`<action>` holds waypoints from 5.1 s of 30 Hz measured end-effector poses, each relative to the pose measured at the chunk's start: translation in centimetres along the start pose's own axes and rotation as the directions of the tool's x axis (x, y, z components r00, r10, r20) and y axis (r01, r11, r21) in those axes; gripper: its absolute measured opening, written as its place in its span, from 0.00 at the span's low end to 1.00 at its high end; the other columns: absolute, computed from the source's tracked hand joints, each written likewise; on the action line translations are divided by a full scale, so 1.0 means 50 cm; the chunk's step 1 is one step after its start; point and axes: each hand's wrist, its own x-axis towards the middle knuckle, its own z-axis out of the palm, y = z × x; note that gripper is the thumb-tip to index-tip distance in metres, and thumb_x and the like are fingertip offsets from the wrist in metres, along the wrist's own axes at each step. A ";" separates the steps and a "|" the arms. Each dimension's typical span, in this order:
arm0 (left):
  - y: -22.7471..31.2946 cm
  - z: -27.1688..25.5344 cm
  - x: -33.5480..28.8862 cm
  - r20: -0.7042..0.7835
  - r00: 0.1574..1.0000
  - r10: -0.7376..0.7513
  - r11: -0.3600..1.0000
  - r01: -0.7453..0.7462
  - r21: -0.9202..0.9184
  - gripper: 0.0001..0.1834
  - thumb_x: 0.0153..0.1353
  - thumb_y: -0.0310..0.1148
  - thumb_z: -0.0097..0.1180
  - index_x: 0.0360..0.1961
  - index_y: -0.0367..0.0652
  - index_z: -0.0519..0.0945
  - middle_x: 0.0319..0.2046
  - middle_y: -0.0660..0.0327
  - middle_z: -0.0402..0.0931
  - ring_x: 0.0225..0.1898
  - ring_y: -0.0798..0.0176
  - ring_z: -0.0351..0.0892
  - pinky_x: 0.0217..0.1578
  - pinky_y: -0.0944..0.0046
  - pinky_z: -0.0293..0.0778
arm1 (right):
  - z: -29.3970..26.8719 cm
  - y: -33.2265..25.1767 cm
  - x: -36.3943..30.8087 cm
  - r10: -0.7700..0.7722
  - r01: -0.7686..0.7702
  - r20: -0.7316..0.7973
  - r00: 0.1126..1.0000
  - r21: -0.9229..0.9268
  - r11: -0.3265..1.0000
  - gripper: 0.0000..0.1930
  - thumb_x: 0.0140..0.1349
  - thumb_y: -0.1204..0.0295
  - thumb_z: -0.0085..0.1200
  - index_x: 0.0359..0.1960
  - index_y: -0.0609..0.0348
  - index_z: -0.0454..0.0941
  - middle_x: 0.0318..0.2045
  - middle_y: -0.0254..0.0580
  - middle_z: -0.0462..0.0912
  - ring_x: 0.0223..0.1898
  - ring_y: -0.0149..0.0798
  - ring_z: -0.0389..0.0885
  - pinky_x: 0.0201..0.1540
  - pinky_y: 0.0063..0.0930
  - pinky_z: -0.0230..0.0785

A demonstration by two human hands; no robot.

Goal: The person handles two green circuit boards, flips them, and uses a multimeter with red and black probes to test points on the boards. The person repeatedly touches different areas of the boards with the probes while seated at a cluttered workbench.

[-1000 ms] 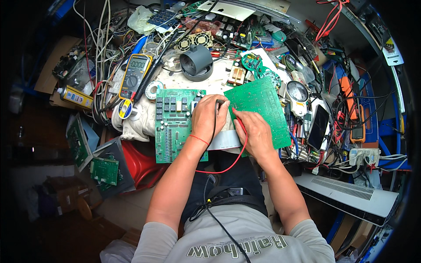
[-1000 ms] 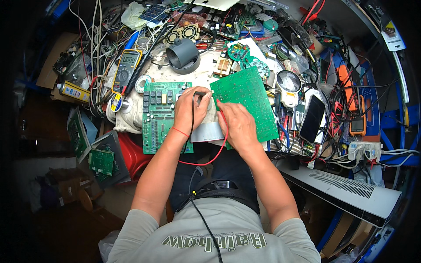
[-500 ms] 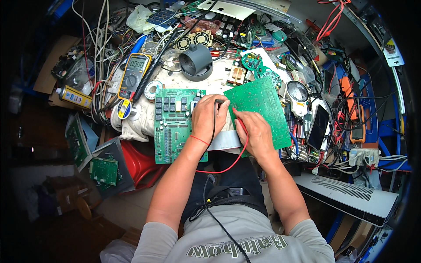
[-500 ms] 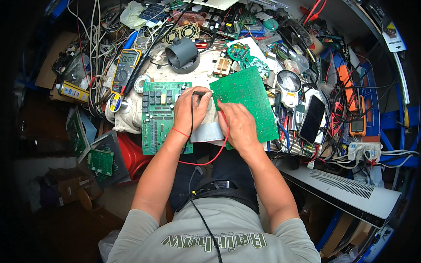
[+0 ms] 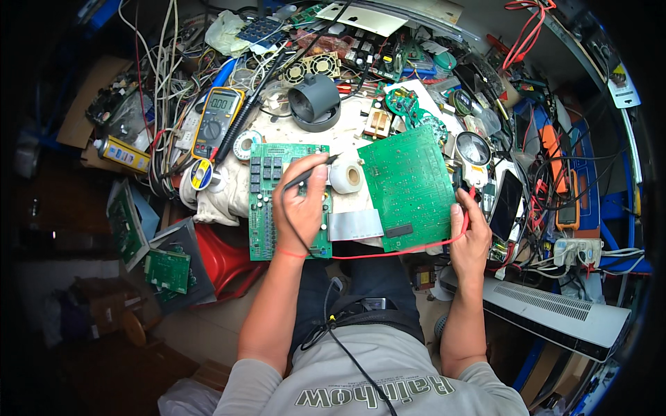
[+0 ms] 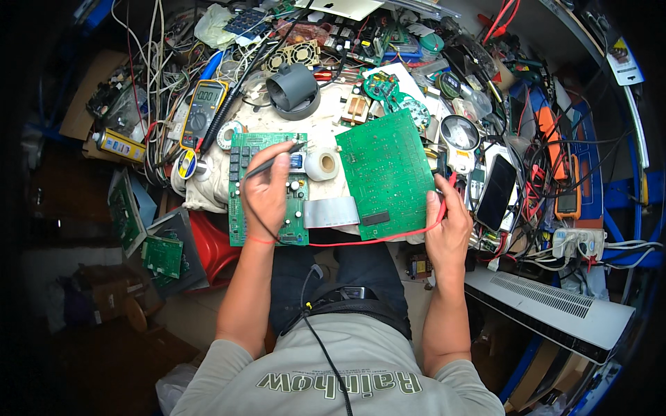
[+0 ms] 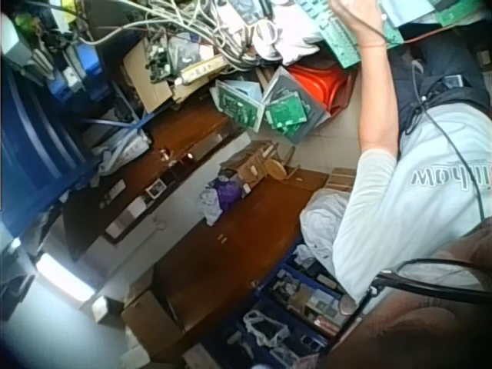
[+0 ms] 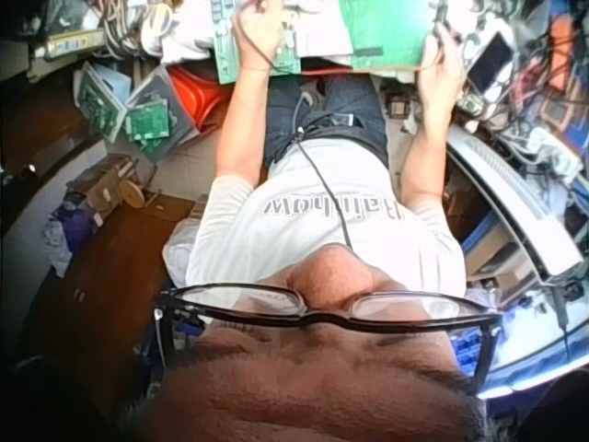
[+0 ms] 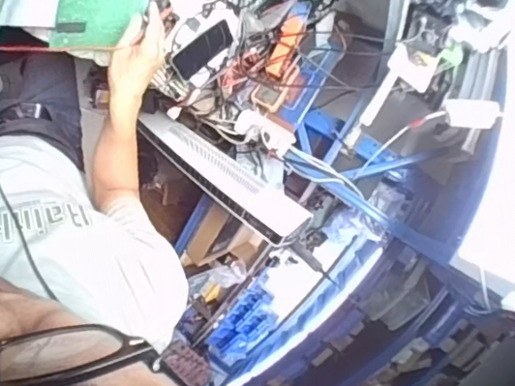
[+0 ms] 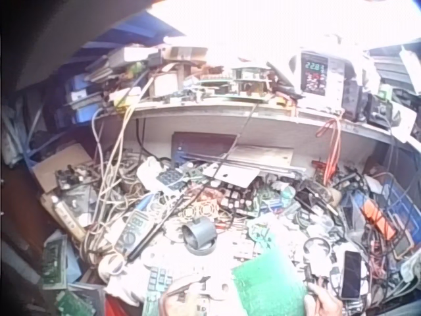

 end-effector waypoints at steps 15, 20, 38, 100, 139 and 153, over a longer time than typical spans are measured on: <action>0.071 -0.058 -0.122 0.024 0.947 -0.321 0.890 0.311 -0.333 0.18 0.78 0.35 0.43 0.61 0.34 0.69 0.50 0.45 0.80 0.48 0.57 0.83 0.48 0.61 0.80 | 0.131 -0.203 -0.093 -0.667 0.626 0.117 0.736 0.259 0.736 0.22 0.52 0.66 0.71 0.49 0.54 0.81 0.51 0.44 0.81 0.50 0.50 0.80 0.49 0.40 0.75; 0.081 -0.068 -0.127 0.043 0.943 -0.331 0.907 0.330 -0.261 0.18 0.77 0.36 0.47 0.59 0.33 0.71 0.49 0.48 0.79 0.45 0.60 0.83 0.45 0.63 0.80 | 0.159 -0.204 -0.103 -0.678 0.640 0.059 0.733 0.278 0.716 0.20 0.57 0.63 0.65 0.51 0.51 0.80 0.50 0.43 0.79 0.54 0.46 0.78 0.49 0.39 0.72; 0.066 -0.109 -0.115 -0.071 0.933 -0.354 0.931 0.344 -0.120 0.21 0.75 0.35 0.50 0.61 0.29 0.70 0.48 0.46 0.82 0.46 0.59 0.83 0.47 0.61 0.80 | 0.148 -0.041 -0.077 -0.554 0.509 -0.015 0.832 0.416 0.753 0.29 0.61 0.71 0.64 0.63 0.65 0.69 0.51 0.52 0.82 0.51 0.56 0.81 0.55 0.44 0.73; 0.048 0.092 0.133 0.582 0.776 -0.244 0.782 -0.197 0.591 0.17 0.69 0.42 0.60 0.44 0.37 0.84 0.34 0.52 0.85 0.36 0.62 0.83 0.40 0.63 0.77 | 0.279 0.026 0.077 0.053 -0.305 0.347 0.936 0.731 0.611 0.16 0.76 0.67 0.49 0.51 0.71 0.73 0.44 0.50 0.84 0.46 0.37 0.86 0.49 0.28 0.80; 0.027 0.085 0.179 0.600 0.784 -0.163 0.914 -0.110 0.391 0.14 0.69 0.40 0.61 0.44 0.38 0.84 0.31 0.57 0.84 0.29 0.68 0.75 0.32 0.64 0.73 | 0.262 0.018 0.088 0.008 -0.334 0.409 0.912 0.733 0.592 0.18 0.77 0.59 0.47 0.52 0.63 0.74 0.42 0.42 0.86 0.38 0.30 0.84 0.41 0.25 0.78; 0.017 0.073 0.186 0.706 0.697 -0.127 0.883 -0.245 0.401 0.13 0.64 0.38 0.63 0.41 0.38 0.85 0.38 0.51 0.85 0.40 0.53 0.84 0.43 0.59 0.77 | 0.264 0.017 0.087 0.035 -0.352 0.412 0.911 0.728 0.589 0.18 0.77 0.60 0.46 0.49 0.66 0.76 0.41 0.44 0.86 0.38 0.33 0.85 0.41 0.28 0.79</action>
